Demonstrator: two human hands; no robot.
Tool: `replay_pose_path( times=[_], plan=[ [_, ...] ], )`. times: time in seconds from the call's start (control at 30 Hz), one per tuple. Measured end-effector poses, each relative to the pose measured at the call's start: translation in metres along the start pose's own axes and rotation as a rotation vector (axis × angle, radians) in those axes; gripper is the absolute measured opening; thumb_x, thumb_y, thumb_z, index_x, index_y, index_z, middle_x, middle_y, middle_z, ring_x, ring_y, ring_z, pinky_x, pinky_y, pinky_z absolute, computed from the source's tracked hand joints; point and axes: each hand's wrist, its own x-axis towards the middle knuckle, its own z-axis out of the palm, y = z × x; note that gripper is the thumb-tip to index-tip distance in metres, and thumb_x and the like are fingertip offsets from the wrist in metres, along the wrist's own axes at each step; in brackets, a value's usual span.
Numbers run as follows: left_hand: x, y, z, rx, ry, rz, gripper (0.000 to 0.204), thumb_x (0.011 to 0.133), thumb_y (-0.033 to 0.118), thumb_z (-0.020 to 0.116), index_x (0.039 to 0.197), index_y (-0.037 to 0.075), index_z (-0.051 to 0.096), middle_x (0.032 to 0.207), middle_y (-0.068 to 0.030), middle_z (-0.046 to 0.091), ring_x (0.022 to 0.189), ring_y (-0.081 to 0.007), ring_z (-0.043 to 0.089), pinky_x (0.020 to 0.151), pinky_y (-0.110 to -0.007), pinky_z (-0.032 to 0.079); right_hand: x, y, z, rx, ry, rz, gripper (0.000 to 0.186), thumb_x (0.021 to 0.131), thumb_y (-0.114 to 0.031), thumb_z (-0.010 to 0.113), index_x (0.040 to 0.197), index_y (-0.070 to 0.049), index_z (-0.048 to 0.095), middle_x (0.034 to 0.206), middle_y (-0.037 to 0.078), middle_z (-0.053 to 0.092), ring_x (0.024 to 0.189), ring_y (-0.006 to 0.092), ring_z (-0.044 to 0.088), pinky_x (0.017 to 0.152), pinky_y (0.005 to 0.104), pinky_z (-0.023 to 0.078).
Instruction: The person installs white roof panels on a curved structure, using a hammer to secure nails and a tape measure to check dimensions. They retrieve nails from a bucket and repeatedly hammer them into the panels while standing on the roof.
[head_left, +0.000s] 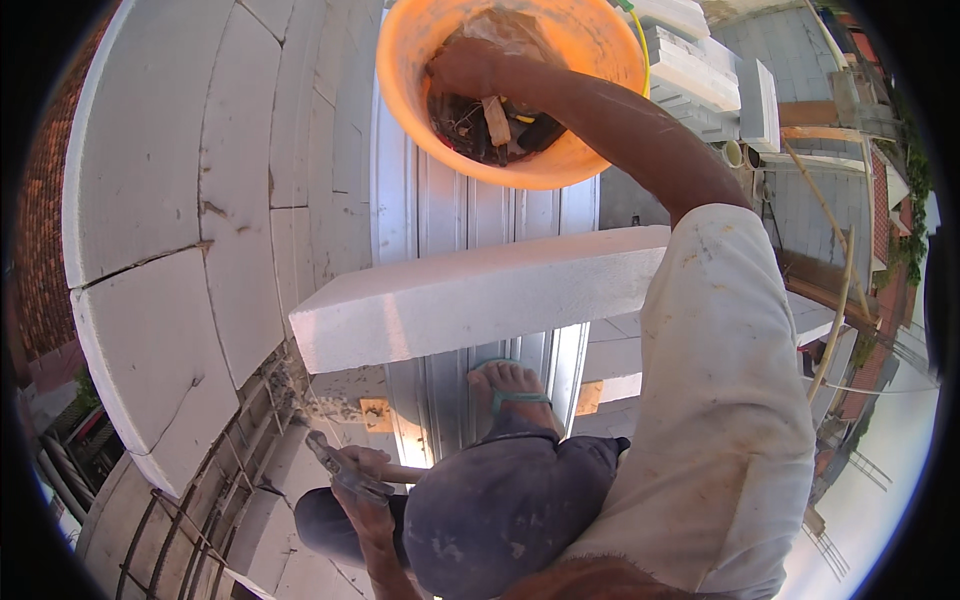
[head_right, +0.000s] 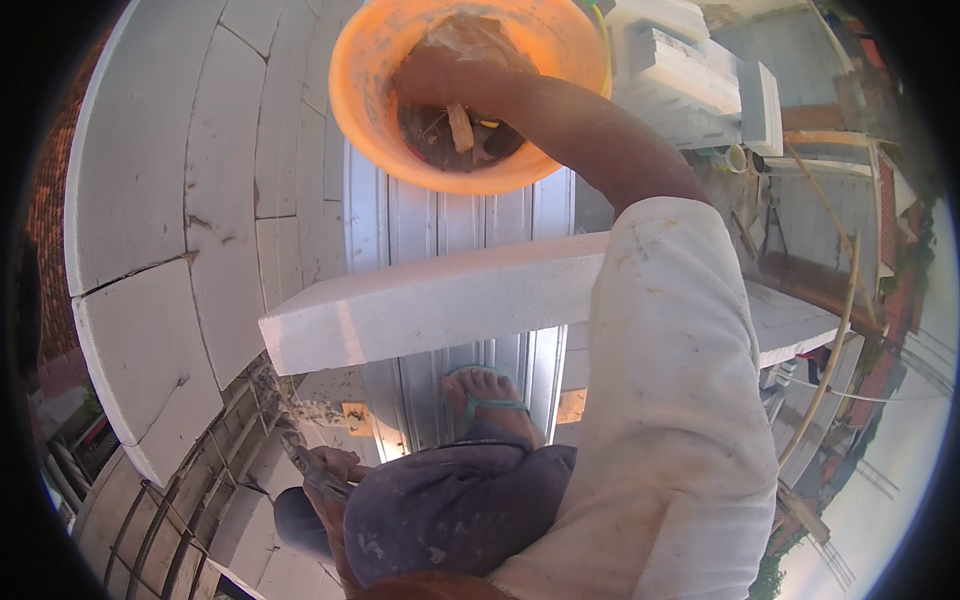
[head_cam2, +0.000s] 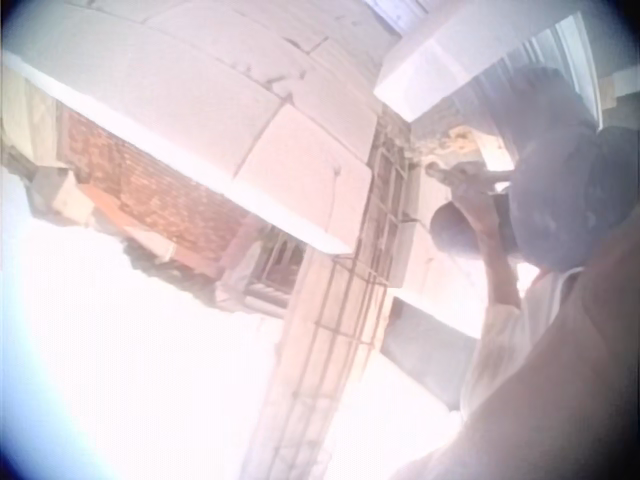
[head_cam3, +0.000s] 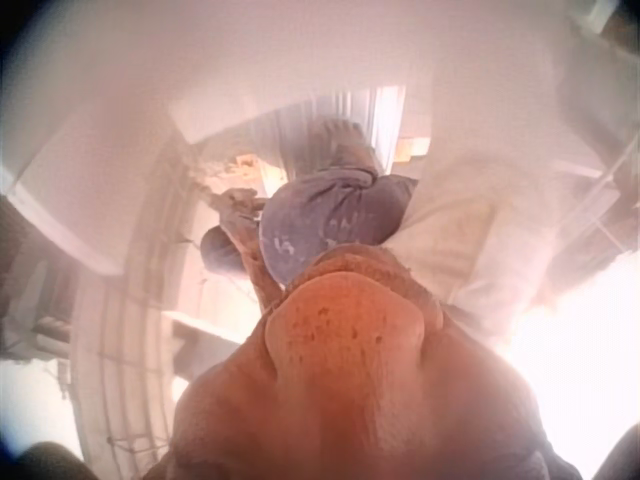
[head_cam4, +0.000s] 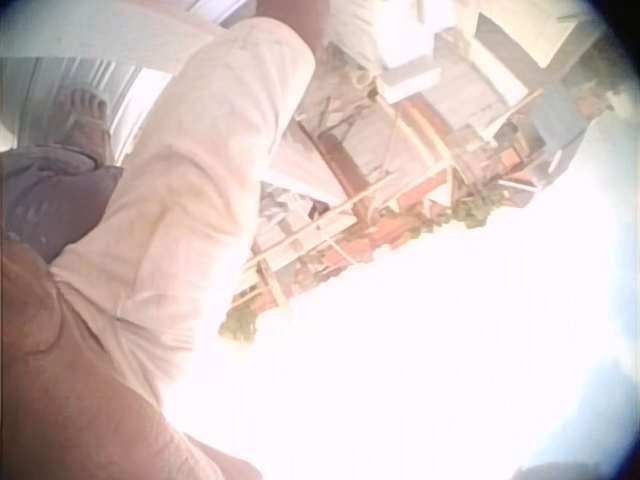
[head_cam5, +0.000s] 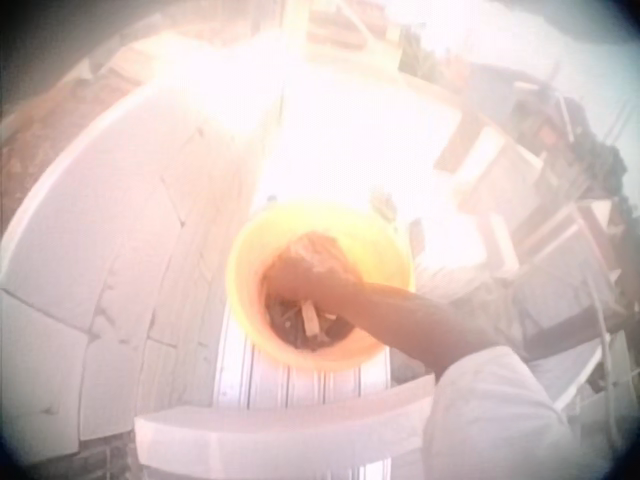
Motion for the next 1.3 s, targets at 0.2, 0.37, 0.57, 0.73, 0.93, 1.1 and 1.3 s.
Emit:
replay_pose_path(
  times=[0.2,0.37,0.57,0.73,0.93,1.1,1.3],
  plan=[
    [0.007,-0.006,0.0,0.047,-0.033,0.066,0.036,0.1,0.034,0.067,0.097,-0.001,0.06,0.088,-0.0119,0.065,0.087,-0.0234,0.064,0.084,-0.04,0.049,-0.014,0.0,-0.032,0.165,0.064,0.289,0.018,0.091,-0.024,0.073,0.107,-0.017,0.078,0.106,0.007,0.074,0.1,0.031,0.072,0.083,0.0449,0.06],
    [0.016,-0.004,0.002,0.091,-0.057,0.073,0.034,0.099,0.032,0.067,0.096,-0.001,0.059,0.087,-0.0124,0.066,0.088,-0.0241,0.065,0.085,-0.041,0.049,-0.039,0.009,-0.028,0.42,-0.127,0.069,0.019,0.084,-0.03,0.082,0.095,-0.014,0.08,0.101,0.012,0.074,0.096,0.0346,0.071,0.083,0.0484,0.056],
    [0.016,-0.006,0.0,0.059,-0.066,0.048,0.034,0.099,0.031,0.067,0.096,-0.002,0.06,0.088,-0.0133,0.067,0.089,-0.0245,0.065,0.087,-0.041,0.049,-0.04,0.008,-0.049,0.371,-0.254,0.076,0.024,0.078,-0.034,0.087,0.088,-0.013,0.081,0.097,0.008,0.074,0.098,0.0323,0.07,0.086,0.0492,0.054],
    [0.017,-0.001,0.001,0.122,-0.047,0.021,0.036,0.099,0.033,0.069,0.095,-0.002,0.061,0.088,-0.0134,0.067,0.089,-0.0241,0.065,0.087,-0.041,0.049,-0.03,0.0,-0.032,0.356,-0.234,-0.022,0.023,0.074,-0.025,0.086,0.091,-0.011,0.078,0.092,0.006,0.074,0.098,0.0303,0.071,0.084,0.0489,0.053],
    [0.021,-0.001,0.007,0.048,-0.019,-0.029,0.041,0.097,0.038,0.07,0.096,-0.001,0.062,0.088,-0.0137,0.067,0.089,-0.0236,0.064,0.086,-0.04,0.048,-0.022,-0.015,-0.036,0.249,-0.378,0.004,0.053,0.061,-0.022,0.094,0.11,-0.013,0.073,0.108,0.004,0.072,0.113,0.0269,0.067,0.091,0.047,0.05],
    [0.023,-0.007,0.006,0.081,0.025,-0.193,0.037,0.097,0.037,0.068,0.097,0.0,0.061,0.088,-0.0135,0.067,0.089,-0.023,0.062,0.084,-0.04,0.046,-0.028,-0.033,-0.039,0.113,-0.272,0.074,0.09,0.058,-0.028,0.097,0.138,-0.007,0.06,0.124,0.011,0.068,0.12,0.0313,0.065,0.097,0.046,0.051],
    [0.026,-0.006,0.013,0.009,-0.009,-0.091,0.039,0.097,0.038,0.069,0.098,0.0,0.061,0.088,-0.0132,0.067,0.088,-0.0221,0.062,0.083,-0.039,0.046,-0.021,-0.039,-0.028,0.206,-0.327,0.095,0.071,0.071,-0.019,0.089,0.136,-0.007,0.063,0.123,0.013,0.069,0.117,0.0312,0.068,0.094,0.0455,0.056]
  ],
)
